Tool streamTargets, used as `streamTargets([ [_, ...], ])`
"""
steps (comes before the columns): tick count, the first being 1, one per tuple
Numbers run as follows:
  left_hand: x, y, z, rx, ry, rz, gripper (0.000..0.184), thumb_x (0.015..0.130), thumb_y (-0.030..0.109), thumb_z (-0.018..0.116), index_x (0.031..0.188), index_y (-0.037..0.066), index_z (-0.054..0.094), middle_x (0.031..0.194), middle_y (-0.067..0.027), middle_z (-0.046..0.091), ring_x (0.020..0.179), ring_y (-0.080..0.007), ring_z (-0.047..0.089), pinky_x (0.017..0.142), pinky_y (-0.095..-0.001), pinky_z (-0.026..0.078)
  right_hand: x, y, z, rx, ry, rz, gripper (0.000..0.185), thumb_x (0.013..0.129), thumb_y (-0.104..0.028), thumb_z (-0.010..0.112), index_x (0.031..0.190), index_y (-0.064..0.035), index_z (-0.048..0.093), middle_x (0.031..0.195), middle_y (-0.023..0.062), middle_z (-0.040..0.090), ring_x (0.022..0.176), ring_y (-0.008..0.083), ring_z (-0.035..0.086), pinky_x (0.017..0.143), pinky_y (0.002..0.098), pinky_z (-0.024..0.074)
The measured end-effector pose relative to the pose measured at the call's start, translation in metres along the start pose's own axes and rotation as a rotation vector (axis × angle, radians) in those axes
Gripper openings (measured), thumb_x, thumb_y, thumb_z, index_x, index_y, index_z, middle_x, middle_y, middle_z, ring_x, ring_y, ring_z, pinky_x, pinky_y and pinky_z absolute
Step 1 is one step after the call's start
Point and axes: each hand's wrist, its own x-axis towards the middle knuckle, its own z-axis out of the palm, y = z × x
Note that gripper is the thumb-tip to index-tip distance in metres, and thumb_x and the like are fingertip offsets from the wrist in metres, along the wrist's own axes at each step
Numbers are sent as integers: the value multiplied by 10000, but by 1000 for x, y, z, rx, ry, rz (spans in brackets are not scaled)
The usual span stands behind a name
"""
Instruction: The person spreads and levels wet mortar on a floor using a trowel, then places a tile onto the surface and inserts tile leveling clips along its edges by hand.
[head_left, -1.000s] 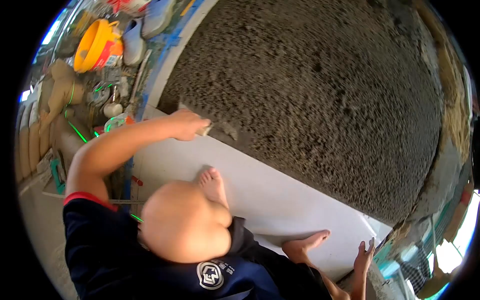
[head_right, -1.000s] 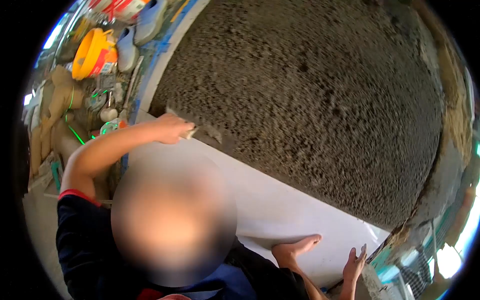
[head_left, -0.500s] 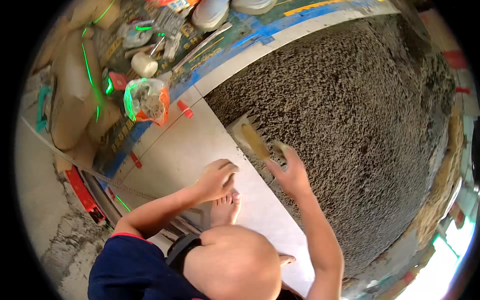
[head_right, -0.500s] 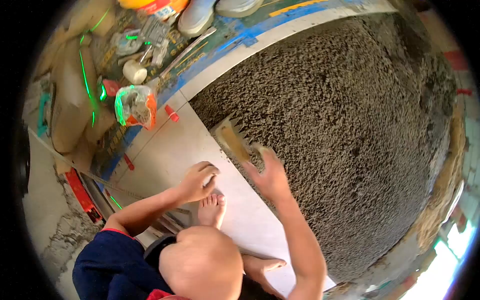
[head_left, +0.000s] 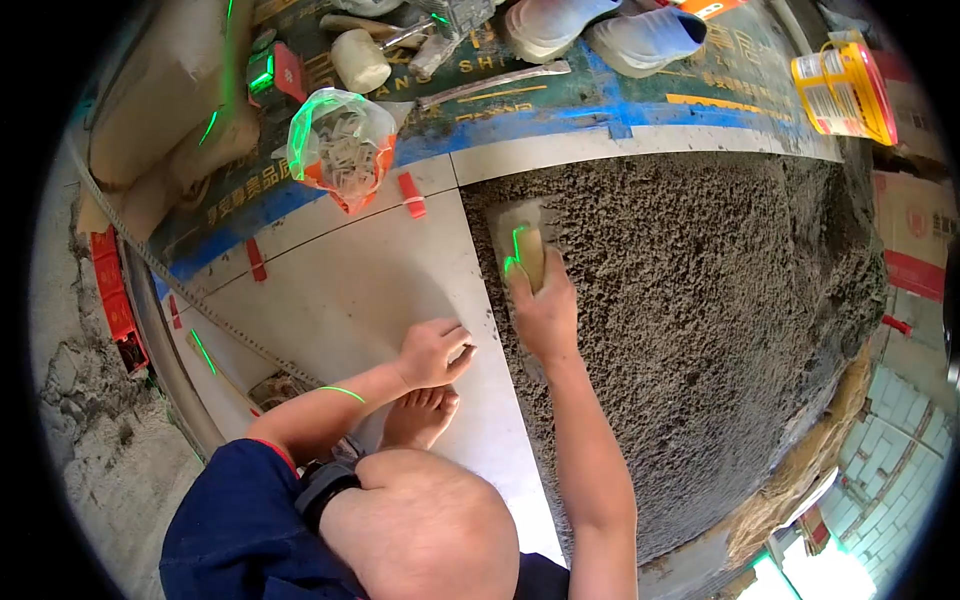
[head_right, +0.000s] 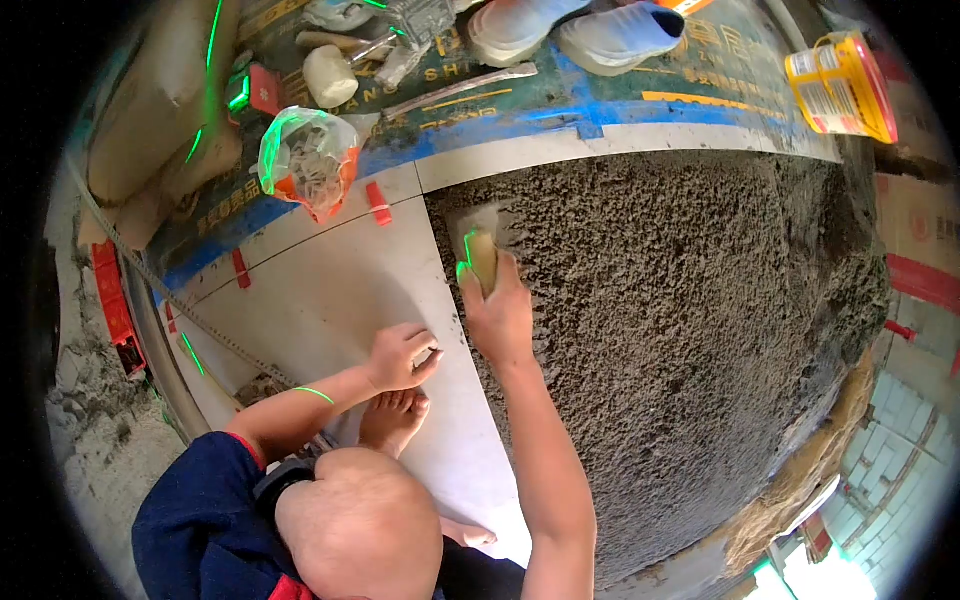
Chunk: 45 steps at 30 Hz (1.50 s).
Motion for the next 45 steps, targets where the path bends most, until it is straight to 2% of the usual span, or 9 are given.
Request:
streamTargets([
  [3, -3, -4, 4, 22, 22, 42, 150, 756, 133, 728, 792, 110, 584, 767, -54, 605, 642, -255, 613, 537, -365, 488, 19, -7, 22, 28, 46, -142, 425, 922, -350, 622, 1140, -5, 506, 906, 293, 661, 847, 486, 641, 702, 519, 515],
  [16, -10, -8, 9, 75, -9, 25, 137, 749, 135, 729, 782, 117, 597, 762, -43, 603, 663, -256, 604, 553, -375, 490, 41, -7, 47, 35, 76, -269, 402, 922, -321, 637, 1097, 4, 476, 864, 318, 644, 814, 511, 627, 693, 559, 515],
  [27, 0, -4, -3, -46, -45, 25, 114, 771, 72, 712, 784, 90, 601, 735, -42, 592, 626, -232, 588, 542, -350, 460, -63, 64, 17, -48, -56, -25, 497, 927, -336, 608, 1258, -13, 426, 857, 297, 655, 813, 511, 631, 726, 561, 516],
  [30, 1, -3, -6, -130, -139, -164, 148, 774, 79, 719, 889, 70, 626, 817, -83, 613, 699, -264, 595, 621, -368, 488, -103, 97, 8, -34, -126, 45, 584, 922, -347, 613, 1358, -34, 383, 948, 295, 657, 872, 505, 628, 777, 552, 514],
  [32, 6, -10, 2, 45, 154, 72, 320, 771, 90, 728, 1061, 48, 599, 1032, -154, 612, 917, -340, 587, 789, -419, 489, -134, 114, -1, -86, -104, 52, 614, 918, -353, 618, 1392, -49, 371, 1070, 285, 643, 957, 492, 615, 835, 546, 500],
  [33, 2, -19, 3, 52, 62, 62, 627, 788, 203, 757, 1316, 9, 480, 1313, -241, 494, 1205, -442, 466, 1007, -502, 393, -151, 124, -6, -82, -95, 55, 614, 918, -353, 618, 1392, -49, 371, 1070, 285, 643, 957, 492, 615, 835, 546, 500],
  [36, 22, 1, 4, 370, 40, 118, 864, 846, 445, 705, 1455, -33, 321, 1499, -264, 311, 1412, -450, 262, 1131, -553, 246, -207, 160, -25, -120, -204, 229, 594, 905, -361, 627, 1394, -102, 410, 1145, 259, 630, 1013, 469, 606, 873, 532, 492],
  [39, 34, -6, 25, 432, -94, 196, 1041, 849, 631, 594, 1521, -43, 172, 1574, -268, 161, 1471, -434, 137, 1161, -595, 139, -283, 215, -45, -170, -169, 278, 542, 862, -357, 660, 1330, -131, 507, 1117, 243, 648, 997, 452, 624, 868, 519, 504],
  [45, 175, 16, 80, 500, 150, 500, 891, 926, 649, 464, 1531, 47, 210, 1578, -219, 170, 1473, -411, 139, 1170, -577, 161, -375, 262, -113, -251, 142, 476, 386, 841, -361, 682, 1105, -94, 592, 909, 215, 698, 835, 415, 684, 697, 483, 542],
])
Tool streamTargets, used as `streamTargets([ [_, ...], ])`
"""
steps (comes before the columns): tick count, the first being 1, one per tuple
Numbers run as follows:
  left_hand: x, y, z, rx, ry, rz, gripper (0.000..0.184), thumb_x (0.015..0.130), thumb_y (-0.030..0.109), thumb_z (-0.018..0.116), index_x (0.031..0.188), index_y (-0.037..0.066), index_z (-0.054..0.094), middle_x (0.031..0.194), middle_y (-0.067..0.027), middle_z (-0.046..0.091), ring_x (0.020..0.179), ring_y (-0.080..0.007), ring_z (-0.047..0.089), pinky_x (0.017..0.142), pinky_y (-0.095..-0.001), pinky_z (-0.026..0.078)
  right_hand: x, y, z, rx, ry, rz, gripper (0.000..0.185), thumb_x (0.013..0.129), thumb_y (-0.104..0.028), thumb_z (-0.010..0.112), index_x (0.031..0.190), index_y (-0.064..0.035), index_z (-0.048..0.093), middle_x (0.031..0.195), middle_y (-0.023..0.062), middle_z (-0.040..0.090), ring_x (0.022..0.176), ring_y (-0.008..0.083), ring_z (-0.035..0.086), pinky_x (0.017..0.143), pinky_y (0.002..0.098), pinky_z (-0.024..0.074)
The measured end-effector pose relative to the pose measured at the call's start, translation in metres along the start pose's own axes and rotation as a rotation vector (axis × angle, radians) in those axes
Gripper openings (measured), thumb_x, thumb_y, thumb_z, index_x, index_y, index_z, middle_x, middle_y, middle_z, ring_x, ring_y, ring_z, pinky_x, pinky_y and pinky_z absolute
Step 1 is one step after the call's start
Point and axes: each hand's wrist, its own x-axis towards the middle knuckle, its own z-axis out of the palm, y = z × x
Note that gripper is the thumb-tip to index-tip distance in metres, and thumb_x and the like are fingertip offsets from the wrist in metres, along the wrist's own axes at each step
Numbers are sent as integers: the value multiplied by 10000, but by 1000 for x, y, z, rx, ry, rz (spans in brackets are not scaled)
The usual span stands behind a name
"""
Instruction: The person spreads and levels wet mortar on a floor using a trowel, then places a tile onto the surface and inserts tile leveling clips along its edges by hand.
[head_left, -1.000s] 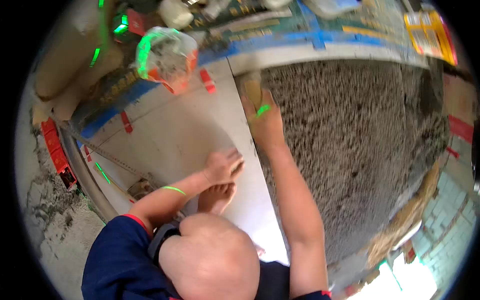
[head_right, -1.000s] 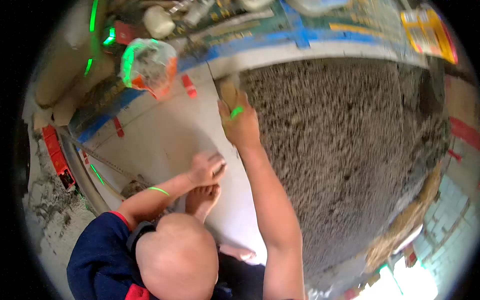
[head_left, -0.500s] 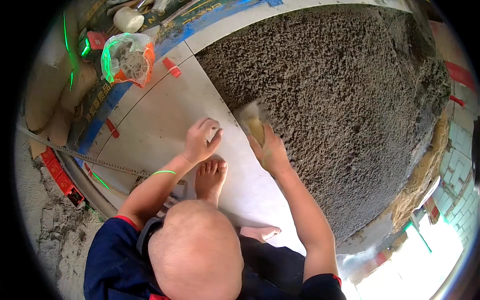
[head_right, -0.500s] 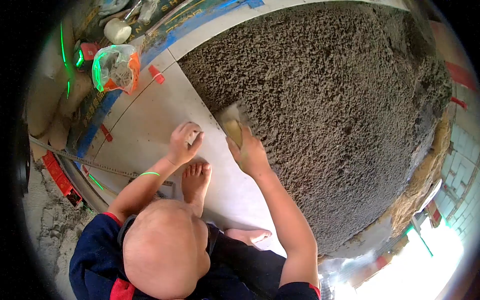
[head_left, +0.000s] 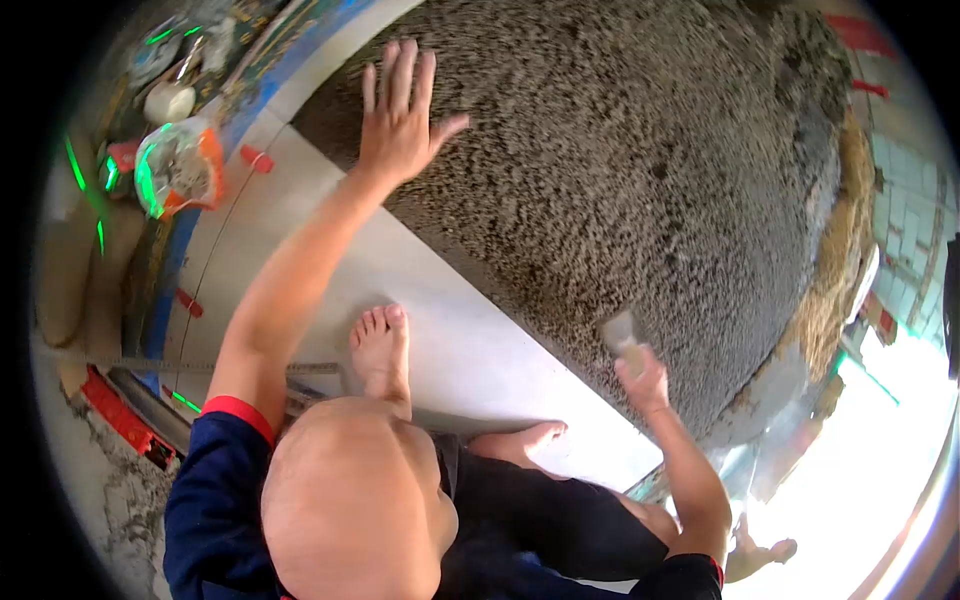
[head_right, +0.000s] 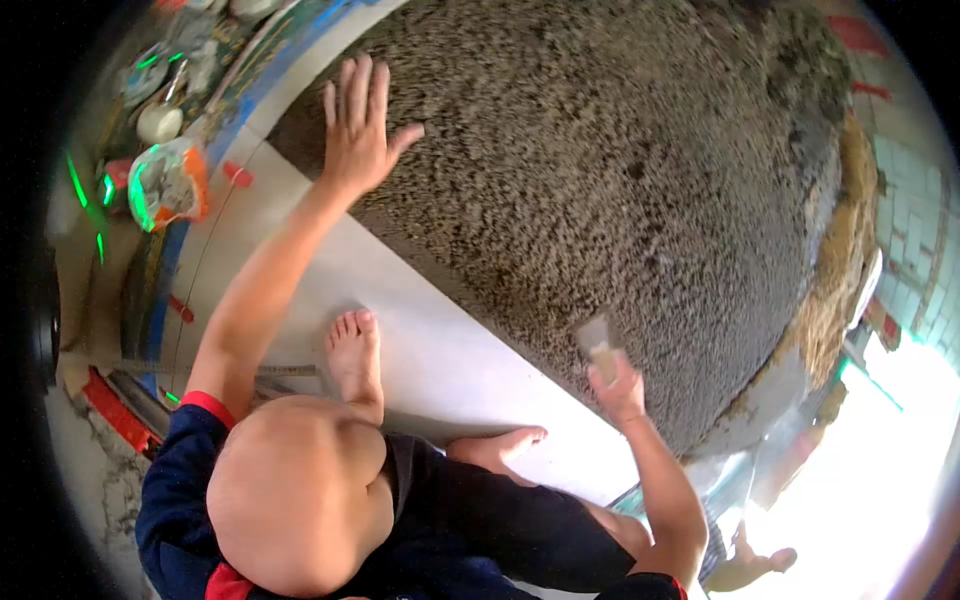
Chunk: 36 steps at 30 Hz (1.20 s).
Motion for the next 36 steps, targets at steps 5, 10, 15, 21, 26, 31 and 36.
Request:
streamTargets([
  [5, 61, 51, -26, -296, 246, 107, 652, 992, 385, 547, 1486, 43, 293, 1501, -213, 277, 1412, -404, 248, 1119, -535, 278, 19, -43, -39, 69, 114, 53, 432, 897, -415, 618, 1171, -87, 554, 895, 204, 700, 834, 415, 687, 700, 477, 543],
  [10, -26, 91, -56, -588, 3, 47, 560, 955, 250, 592, 1395, -40, 405, 1459, -252, 356, 1352, -457, 317, 1110, -550, 275, 61, -100, -9, 138, -49, -119, 502, 906, -438, 595, 1218, -54, 510, 945, 246, 687, 849, 401, 687, 727, 489, 555],
  [15, -124, 94, -94, -638, -307, -97, 547, 946, 280, 589, 1367, -18, 406, 1425, -251, 379, 1332, -464, 330, 1103, -563, 281, 110, -158, 20, 204, -283, -311, 505, 907, -349, 610, 1281, -37, 476, 1004, 258, 682, 936, 362, 683, 843, 453, 553],
  [21, -142, 78, -105, -597, -362, -95, 490, 965, 278, 556, 1339, -9, 421, 1394, -238, 412, 1312, -446, 362, 1086, -549, 313, 168, -95, -41, 425, -55, 242, 551, 954, -443, 571, 1319, -38, 493, 1004, 132, 655, 809, 183, 620, 662, 352, 555],
  [26, -108, 71, -105, -605, -300, -45, 447, 944, 180, 585, 1312, -29, 441, 1302, -234, 487, 1225, -437, 451, 1036, -517, 374, 165, 108, -62, 188, 818, 629, 428, 828, -428, 677, 1001, -36, 672, 865, 142, 704, 710, 277, 668, 649, 404, 518],
  [31, -111, 74, -84, -726, -270, -40, 265, 835, 34, 585, 1098, 0, 586, 1158, -197, 586, 1101, -397, 550, 943, -477, 454, 75, 166, -78, 684, 898, 896, 512, 850, -466, 655, 1077, -7, 668, 974, 97, 687, 820, 235, 645, 721, 393, 510],
  [36, -119, 90, -90, -1006, -580, -58, 156, 752, 18, 586, 881, 87, 640, 925, -110, 648, 852, -328, 627, 739, -431, 514, 67, 110, -61, 1248, 631, 636, 419, 973, -372, 569, 1160, 0, 607, 983, 129, 661, 887, 273, 655, 797, 436, 532],
])
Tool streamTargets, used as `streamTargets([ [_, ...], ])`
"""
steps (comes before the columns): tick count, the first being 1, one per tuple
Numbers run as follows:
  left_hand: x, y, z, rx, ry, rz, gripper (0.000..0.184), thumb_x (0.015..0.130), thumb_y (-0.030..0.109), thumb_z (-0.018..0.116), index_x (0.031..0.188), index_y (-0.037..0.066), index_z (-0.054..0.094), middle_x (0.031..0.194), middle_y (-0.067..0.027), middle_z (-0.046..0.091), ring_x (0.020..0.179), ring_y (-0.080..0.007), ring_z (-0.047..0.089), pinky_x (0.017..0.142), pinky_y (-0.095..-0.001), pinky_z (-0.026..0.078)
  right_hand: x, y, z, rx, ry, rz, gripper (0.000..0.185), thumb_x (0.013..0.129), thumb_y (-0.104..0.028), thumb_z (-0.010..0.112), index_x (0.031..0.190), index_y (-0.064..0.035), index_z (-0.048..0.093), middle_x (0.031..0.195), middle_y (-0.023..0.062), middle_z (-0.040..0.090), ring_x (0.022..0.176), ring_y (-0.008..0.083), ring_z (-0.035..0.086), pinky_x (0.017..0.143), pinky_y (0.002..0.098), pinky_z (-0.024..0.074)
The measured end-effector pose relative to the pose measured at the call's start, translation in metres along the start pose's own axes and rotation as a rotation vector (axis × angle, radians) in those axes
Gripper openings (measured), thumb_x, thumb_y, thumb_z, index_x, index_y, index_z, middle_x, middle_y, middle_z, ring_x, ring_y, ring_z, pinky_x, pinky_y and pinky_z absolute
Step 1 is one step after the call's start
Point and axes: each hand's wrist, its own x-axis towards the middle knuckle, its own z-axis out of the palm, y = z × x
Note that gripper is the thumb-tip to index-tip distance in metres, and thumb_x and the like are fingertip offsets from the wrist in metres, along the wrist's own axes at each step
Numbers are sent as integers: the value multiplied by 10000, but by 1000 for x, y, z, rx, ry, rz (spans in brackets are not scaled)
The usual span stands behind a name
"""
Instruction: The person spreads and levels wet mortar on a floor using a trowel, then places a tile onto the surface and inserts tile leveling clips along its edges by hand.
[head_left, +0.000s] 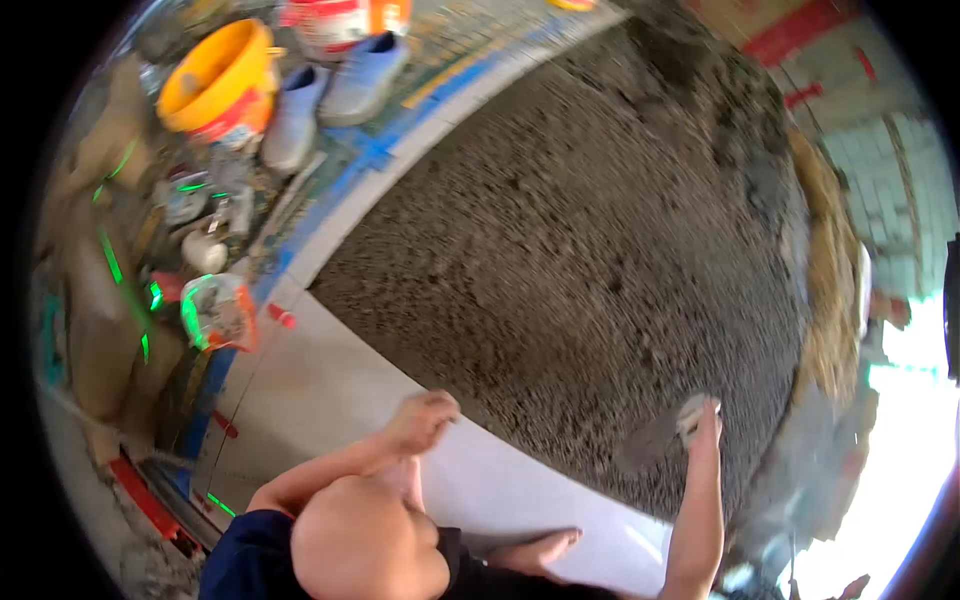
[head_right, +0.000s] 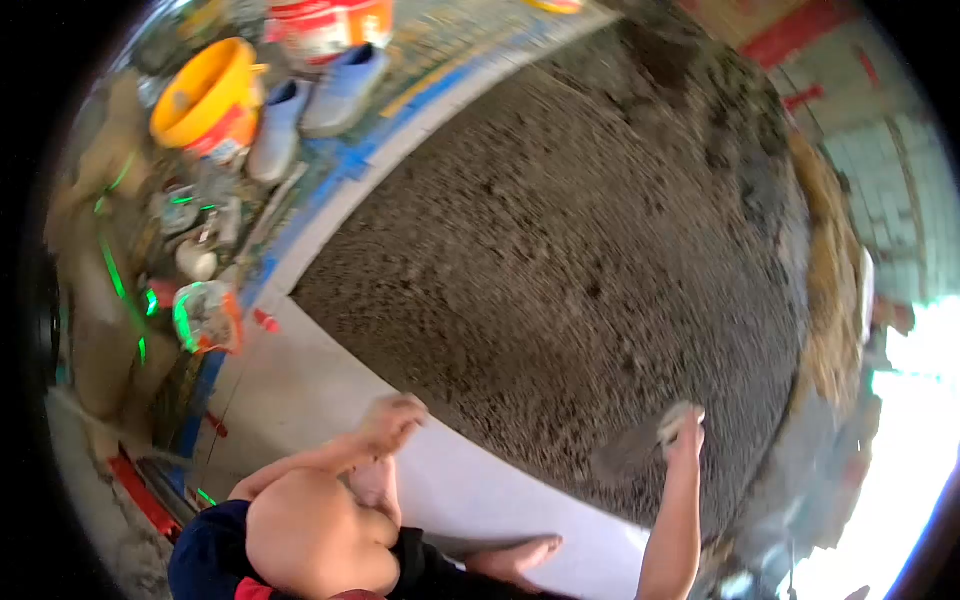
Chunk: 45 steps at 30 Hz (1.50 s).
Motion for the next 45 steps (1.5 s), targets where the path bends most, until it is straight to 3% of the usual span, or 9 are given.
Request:
streamTargets([
  [2, 8, 26, 4, -96, -205, -69, 161, 914, 158, 559, 1041, 82, 624, 995, -134, 652, 922, -345, 631, 778, -427, 514, -16, 5, 34, 333, -412, 145, 419, 1012, -393, 481, 1143, -8, 580, 891, 148, 623, 798, 304, 628, 771, 456, 525],
  [3, 15, 49, 3, -210, -332, -206, 239, 945, 202, 584, 1128, 56, 627, 1067, -142, 668, 952, -311, 645, 811, -406, 524, -25, 3, 69, 399, -263, 266, 435, 1033, -411, 410, 1135, -13, 550, 890, 156, 584, 769, 318, 593, 738, 476, 516],
  [7, 25, 85, 4, -569, -588, -368, 505, 989, 393, 571, 1311, 10, 496, 1205, -132, 619, 1081, -204, 587, 950, -360, 463, -145, -31, 190, 525, -576, 279, 434, 1011, -331, 517, 1290, -2, 468, 1137, 170, 560, 1098, 330, 570, 891, 486, 517],
  [15, 49, 75, -7, -1101, 241, -599, 718, 941, 535, 594, 1370, -11, 412, 1239, -93, 529, 1157, -180, 484, 1017, -356, 387, -283, 8, 281, 512, -905, 326, 424, 1012, -254, 505, 1294, 62, 494, 1244, 167, 591, 1161, 245, 592, 990, 330, 529],
  [20, 41, 77, -32, -1091, 624, -760, 488, 932, 409, 667, 1201, 34, 509, 1119, -77, 594, 1018, -141, 566, 888, -305, 469, -322, 44, 279, 449, -901, 467, 401, 975, -22, 516, 1367, -33, 434, 1285, 153, 574, 1148, 225, 606, 947, 303, 548],
  [24, 16, 97, -62, -1057, 850, -507, 372, 976, 368, 598, 1143, 47, 510, 1035, -84, 609, 876, -173, 624, 780, -308, 531, -329, 46, 278, 192, -1232, 310, 435, 989, -113, 562, 1377, 2, 404, 1240, 150, 592, 1051, 257, 645, 903, 350, 547],
  [39, -203, -65, -270, -927, 2179, -545, 296, 1026, 288, 436, 1041, -7, 437, 963, -177, 558, 702, -301, 599, 587, -451, 532, -245, 64, 267, -78, -903, 298, 223, 1015, -132, 493, 1185, -11, 572, 967, 102, 665, 813, 178, 646, 716, 289, 538],
  [43, -240, -111, -293, -732, 2123, -559, 270, 984, 226, 480, 933, -36, 519, 776, -176, 594, 690, -294, 607, 643, -444, 535, -240, 62, 265, -105, -857, 263, 222, 1010, -155, 504, 1175, -34, 590, 947, 82, 666, 812, 177, 651, 715, 284, 532],
  [45, -244, -113, -290, -147, 1760, -1032, 283, 954, 218, 517, 891, -52, 575, 724, -154, 621, 701, -275, 625, 714, -404, 531, -240, 65, 261, -99, -846, 277, 219, 1010, -156, 504, 1171, -34, 591, 945, 82, 667, 808, 177, 649, 716, 286, 531],
])
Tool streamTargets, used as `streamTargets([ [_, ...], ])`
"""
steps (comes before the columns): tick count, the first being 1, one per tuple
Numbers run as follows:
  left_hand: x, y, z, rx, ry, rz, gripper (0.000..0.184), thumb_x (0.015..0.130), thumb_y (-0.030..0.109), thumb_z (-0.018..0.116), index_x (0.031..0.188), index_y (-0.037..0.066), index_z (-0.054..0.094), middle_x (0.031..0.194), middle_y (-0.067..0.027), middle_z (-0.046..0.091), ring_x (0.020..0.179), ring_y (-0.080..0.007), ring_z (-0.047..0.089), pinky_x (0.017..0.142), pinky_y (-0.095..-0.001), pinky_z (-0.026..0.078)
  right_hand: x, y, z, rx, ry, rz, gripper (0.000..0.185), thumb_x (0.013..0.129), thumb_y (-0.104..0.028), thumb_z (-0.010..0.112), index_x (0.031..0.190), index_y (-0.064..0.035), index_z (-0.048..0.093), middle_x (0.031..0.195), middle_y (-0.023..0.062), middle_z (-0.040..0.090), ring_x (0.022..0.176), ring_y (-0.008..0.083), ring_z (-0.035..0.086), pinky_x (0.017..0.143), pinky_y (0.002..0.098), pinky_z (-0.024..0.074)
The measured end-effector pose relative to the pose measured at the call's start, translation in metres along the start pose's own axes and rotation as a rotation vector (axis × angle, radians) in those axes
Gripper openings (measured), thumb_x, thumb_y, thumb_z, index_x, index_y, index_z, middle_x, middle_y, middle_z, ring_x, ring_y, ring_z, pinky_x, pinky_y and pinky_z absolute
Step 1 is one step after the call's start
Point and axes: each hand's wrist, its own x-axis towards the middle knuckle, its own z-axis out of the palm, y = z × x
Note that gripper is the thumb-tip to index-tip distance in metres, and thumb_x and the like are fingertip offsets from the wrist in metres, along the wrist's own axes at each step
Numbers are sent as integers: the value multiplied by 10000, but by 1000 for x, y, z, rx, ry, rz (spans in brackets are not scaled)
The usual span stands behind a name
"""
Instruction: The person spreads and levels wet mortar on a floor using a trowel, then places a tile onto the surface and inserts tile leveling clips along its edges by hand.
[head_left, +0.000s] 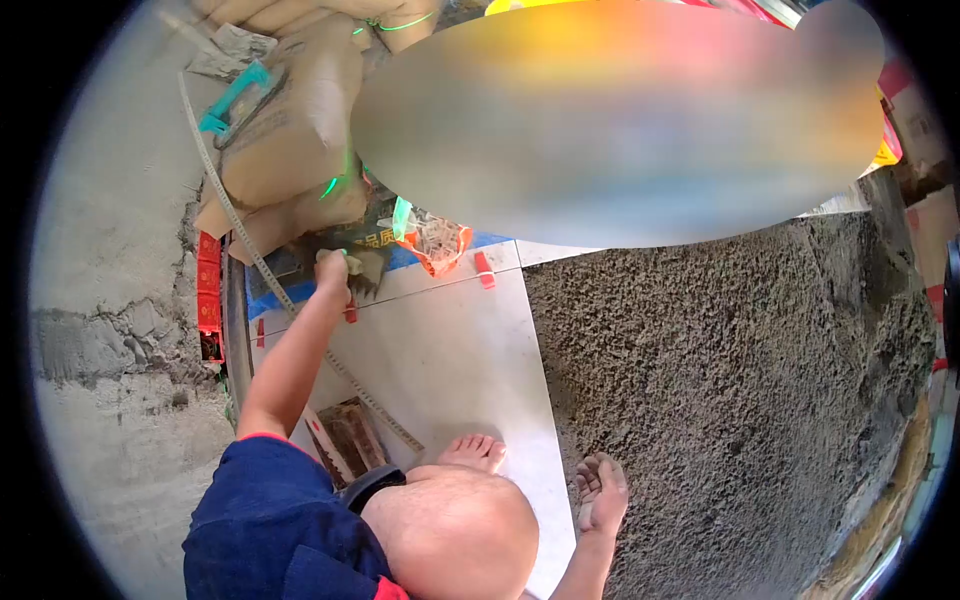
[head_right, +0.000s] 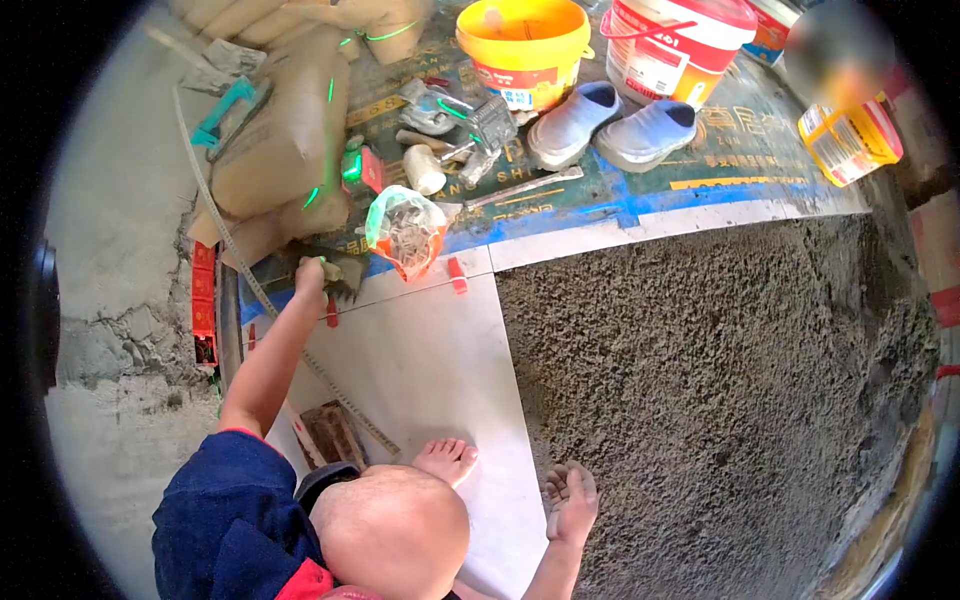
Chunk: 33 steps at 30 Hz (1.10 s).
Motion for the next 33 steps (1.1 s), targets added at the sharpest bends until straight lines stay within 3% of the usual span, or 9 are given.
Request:
streamTargets([
  [2, -78, 52, 7, 134, 15, 126, 212, 912, 153, 561, 909, -54, 609, 807, -138, 660, 722, -252, 639, 743, -378, 510, -1, 5, -4, 11, 10, 11, 217, 1010, -156, 504, 1167, -35, 592, 943, 83, 667, 804, 177, 647, 717, 288, 529],
  [4, -153, 107, 24, 375, 368, 1280, 214, 823, 96, 627, 965, -59, 664, 896, -163, 701, 845, -290, 674, 761, -401, 534, 2, 14, -9, 59, -26, 42, 238, 1004, -155, 526, 1194, -20, 574, 955, 95, 656, 809, 178, 638, 732, 292, 527],
  [6, -142, 103, 50, 247, -343, 965, 209, 818, 5, 597, 1017, -45, 637, 922, -167, 681, 760, -301, 656, 743, -417, 516, 4, 20, -7, 63, -4, 54, 242, 996, -162, 546, 1192, -23, 577, 961, 97, 662, 818, 179, 647, 738, 297, 528],
  [8, -119, 109, 80, 914, -551, 1005, 419, 798, 21, 616, 1212, -29, 571, 962, -211, 683, 835, -359, 672, 760, -429, 536, 5, 20, -1, 10, -79, 52, 249, 995, -164, 551, 1198, -21, 574, 963, 95, 665, 834, 181, 657, 747, 296, 529],
  [12, -144, 149, 120, 1334, -709, 773, 594, 785, 38, 632, 1351, -5, 461, 942, -233, 687, 921, -384, 671, 762, -443, 543, -2, 11, 8, -14, -112, 2, 270, 1000, -182, 554, 1210, -13, 566, 981, 91, 671, 844, 176, 662, 754, 282, 533],
  [17, -157, 150, 120, 1347, -709, 749, 649, 775, 92, 665, 1377, 23, 432, 1441, -285, 364, 1056, -450, 607, 902, -449, 514, -7, 9, 7, 29, -77, -22, 240, 1009, -159, 535, 1183, -1, 587, 963, 87, 675, 813, 154, 654, 751, 272, 534],
  [21, -172, 157, 108, 1199, -579, 740, 540, 785, 113, 671, 1297, 25, 523, 1351, -254, 478, 1109, -416, 578, 939, -428, 486, -6, 26, -7, -32, -61, -14, 235, 1009, -154, 533, 1172, 4, 592, 968, 93, 678, 816, 156, 662, 733, 273, 538],
  [25, -143, 132, 102, 1175, -462, 1031, 436, 811, 122, 651, 1227, 10, 581, 1092, -255, 630, 1005, -423, 613, 854, -467, 503, -7, 40, -9, -282, -55, -40, 246, 988, -148, 556, 1151, 31, 600, 977, 112, 686, 841, 169, 677, 737, 280, 545],
  [33, -135, 129, 93, 1072, -443, 1198, 449, 840, 134, 689, 1252, 1, 570, 1126, -227, 651, 1059, -394, 614, 908, -440, 488, -12, 41, 5, -362, -122, -26, 322, 982, -184, 568, 1202, 51, 587, 1012, 134, 683, 865, 179, 676, 772, 282, 542],
])
